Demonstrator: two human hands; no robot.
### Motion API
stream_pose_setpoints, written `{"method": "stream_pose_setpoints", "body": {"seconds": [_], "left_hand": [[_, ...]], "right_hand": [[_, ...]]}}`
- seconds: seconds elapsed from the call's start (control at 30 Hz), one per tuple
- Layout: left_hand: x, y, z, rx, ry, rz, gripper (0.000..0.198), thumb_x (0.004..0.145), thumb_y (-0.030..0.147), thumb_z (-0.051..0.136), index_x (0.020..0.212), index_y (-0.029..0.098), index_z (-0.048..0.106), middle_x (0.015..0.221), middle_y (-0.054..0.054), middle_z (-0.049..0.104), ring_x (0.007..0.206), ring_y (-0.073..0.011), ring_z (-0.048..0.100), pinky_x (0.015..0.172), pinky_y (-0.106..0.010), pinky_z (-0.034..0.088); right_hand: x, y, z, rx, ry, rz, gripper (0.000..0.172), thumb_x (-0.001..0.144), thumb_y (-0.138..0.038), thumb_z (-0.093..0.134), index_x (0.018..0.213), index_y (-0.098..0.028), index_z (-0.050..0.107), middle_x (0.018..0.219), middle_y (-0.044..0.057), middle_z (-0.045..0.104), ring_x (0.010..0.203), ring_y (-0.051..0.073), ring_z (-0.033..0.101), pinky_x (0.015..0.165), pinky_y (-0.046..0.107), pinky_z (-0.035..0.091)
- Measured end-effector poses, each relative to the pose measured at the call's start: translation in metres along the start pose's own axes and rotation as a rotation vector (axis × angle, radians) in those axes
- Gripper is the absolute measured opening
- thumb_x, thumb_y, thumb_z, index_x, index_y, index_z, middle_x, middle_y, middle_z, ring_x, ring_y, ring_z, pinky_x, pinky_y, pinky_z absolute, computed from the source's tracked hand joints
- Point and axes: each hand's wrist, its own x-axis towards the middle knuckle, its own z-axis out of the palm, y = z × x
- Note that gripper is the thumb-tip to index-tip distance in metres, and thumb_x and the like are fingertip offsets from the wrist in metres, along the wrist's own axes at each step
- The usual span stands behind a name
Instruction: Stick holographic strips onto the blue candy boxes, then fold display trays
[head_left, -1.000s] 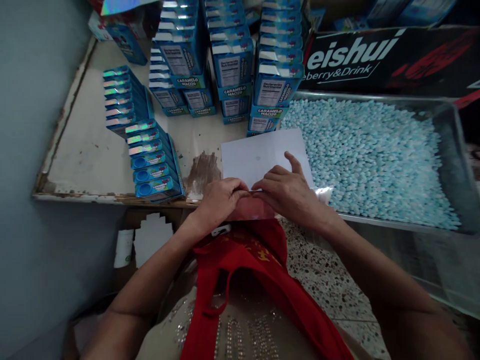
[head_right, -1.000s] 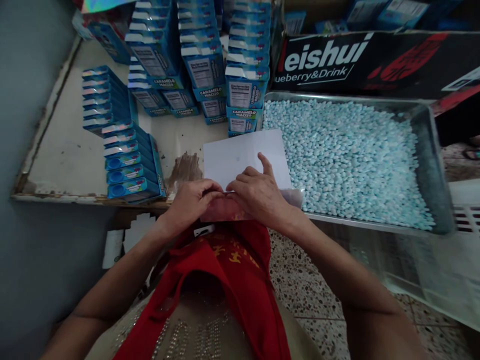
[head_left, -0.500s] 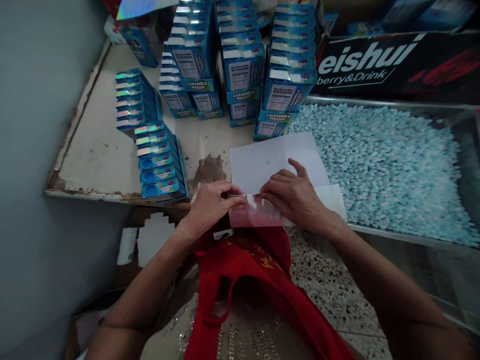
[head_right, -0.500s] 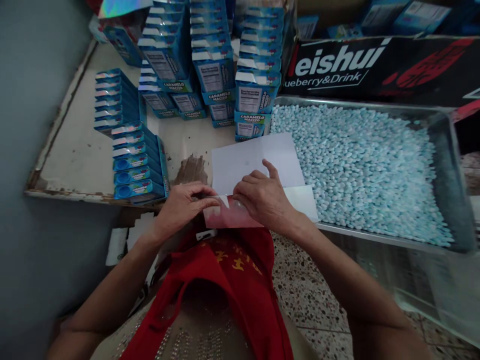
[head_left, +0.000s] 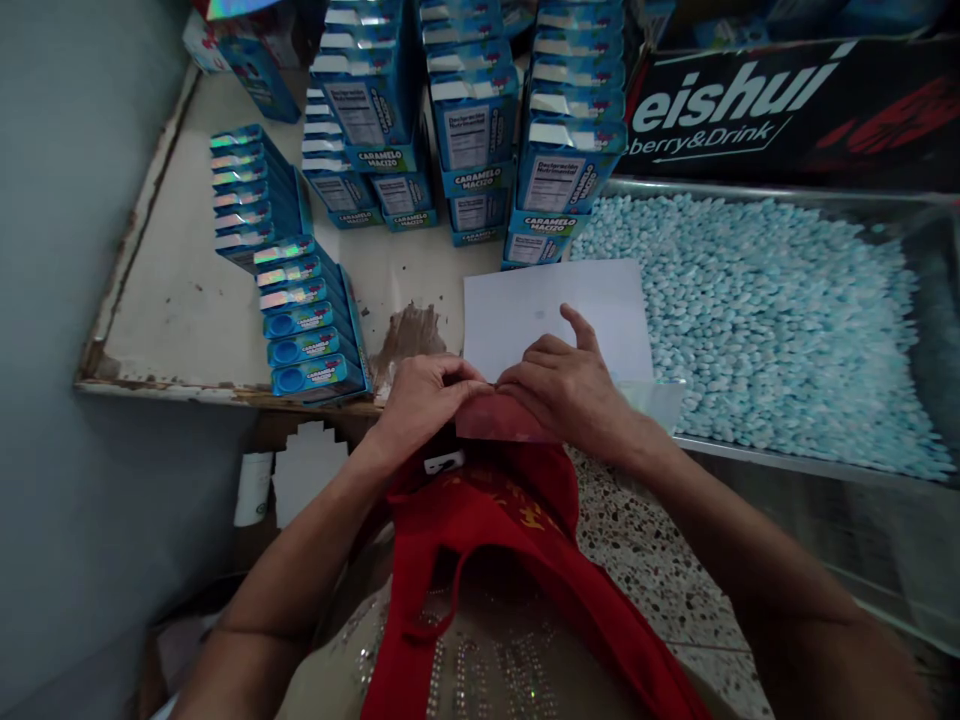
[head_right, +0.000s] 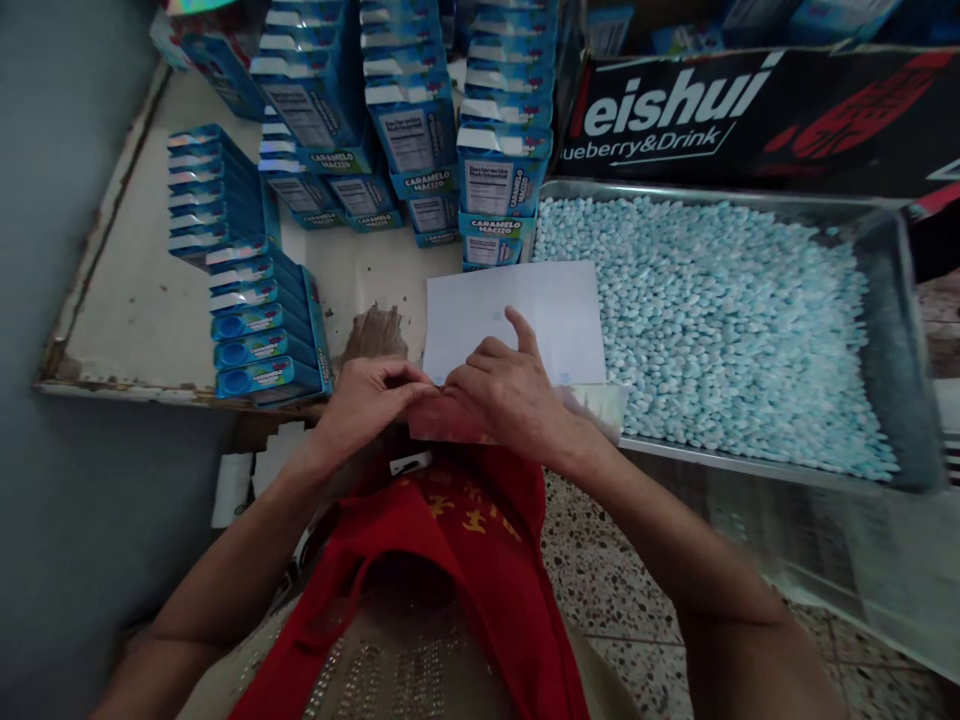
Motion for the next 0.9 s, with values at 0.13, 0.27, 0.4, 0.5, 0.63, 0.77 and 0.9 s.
{"method": "stream_pose_setpoints", "body": {"seconds": [0.13, 0.27, 0.4, 0.5, 0.63, 0.77, 0.9], "left_hand": [[-0.003, -0.006, -0.001, -0.038, 0.007, 0.009, 0.012, 0.076, 0.028, 0.077, 0.086, 0.021, 0.078, 0.076, 0.001, 0.074, 0.073, -0.0153, 0.064, 0.071, -0.027, 0.05], [-0.007, -0.019, -0.003, -0.106, 0.084, 0.012, 0.022, 0.076, 0.033, 0.079, 0.093, 0.02, 0.074, 0.075, 0.001, 0.069, 0.072, -0.0146, 0.062, 0.067, -0.026, 0.049], [-0.008, -0.024, -0.006, -0.113, 0.046, 0.01, 0.016, 0.081, 0.034, 0.075, 0.085, 0.019, 0.071, 0.075, 0.001, 0.07, 0.072, -0.0139, 0.061, 0.067, -0.026, 0.048], [-0.008, -0.021, -0.01, -0.075, 0.002, 0.011, 0.014, 0.083, 0.032, 0.072, 0.08, 0.018, 0.071, 0.075, 0.0, 0.07, 0.071, -0.0135, 0.061, 0.068, -0.026, 0.046], [-0.007, -0.021, -0.013, -0.122, -0.037, -0.032, 0.02, 0.081, 0.036, 0.075, 0.075, 0.017, 0.071, 0.072, 0.0, 0.07, 0.07, -0.0134, 0.06, 0.066, -0.026, 0.045], [0.0, -0.032, -0.007, -0.281, -0.078, -0.183, 0.029, 0.072, 0.044, 0.082, 0.069, 0.017, 0.072, 0.07, 0.0, 0.071, 0.066, -0.0133, 0.062, 0.062, -0.025, 0.047], [0.012, -0.042, 0.005, -0.511, -0.117, -0.354, 0.035, 0.065, 0.047, 0.087, 0.075, 0.017, 0.072, 0.07, -0.001, 0.072, 0.065, -0.0142, 0.065, 0.061, -0.025, 0.052]], "right_hand": [[0.002, 0.0, 0.001, -0.026, -0.023, 0.011, 0.028, 0.102, -0.02, 0.047, 0.085, -0.022, 0.07, 0.074, 0.001, 0.069, 0.085, 0.019, 0.062, 0.121, 0.05, 0.023], [0.003, 0.001, 0.004, -0.037, -0.037, 0.043, 0.028, 0.102, -0.021, 0.047, 0.081, -0.024, 0.066, 0.074, 0.001, 0.069, 0.085, 0.02, 0.061, 0.121, 0.05, 0.023], [0.004, 0.001, 0.008, -0.021, -0.054, -0.004, 0.028, 0.102, -0.017, 0.045, 0.085, -0.024, 0.065, 0.076, 0.0, 0.069, 0.085, 0.019, 0.06, 0.122, 0.05, 0.021], [0.003, 0.0, 0.008, -0.039, -0.05, -0.02, 0.027, 0.102, -0.019, 0.044, 0.084, -0.023, 0.064, 0.076, 0.001, 0.069, 0.084, 0.019, 0.06, 0.12, 0.049, 0.024], [0.003, -0.002, 0.007, -0.069, -0.084, -0.014, 0.029, 0.103, -0.022, 0.045, 0.081, -0.022, 0.064, 0.073, 0.001, 0.068, 0.081, 0.02, 0.06, 0.119, 0.047, 0.026], [0.002, 0.005, 0.012, -0.081, -0.113, 0.052, 0.027, 0.103, -0.025, 0.049, 0.082, -0.022, 0.066, 0.073, 0.002, 0.069, 0.083, 0.019, 0.062, 0.116, 0.045, 0.027], [-0.002, 0.014, 0.019, -0.104, -0.137, 0.135, 0.022, 0.101, -0.027, 0.056, 0.083, -0.023, 0.068, 0.078, 0.001, 0.071, 0.089, 0.021, 0.062, 0.115, 0.047, 0.025]]}}
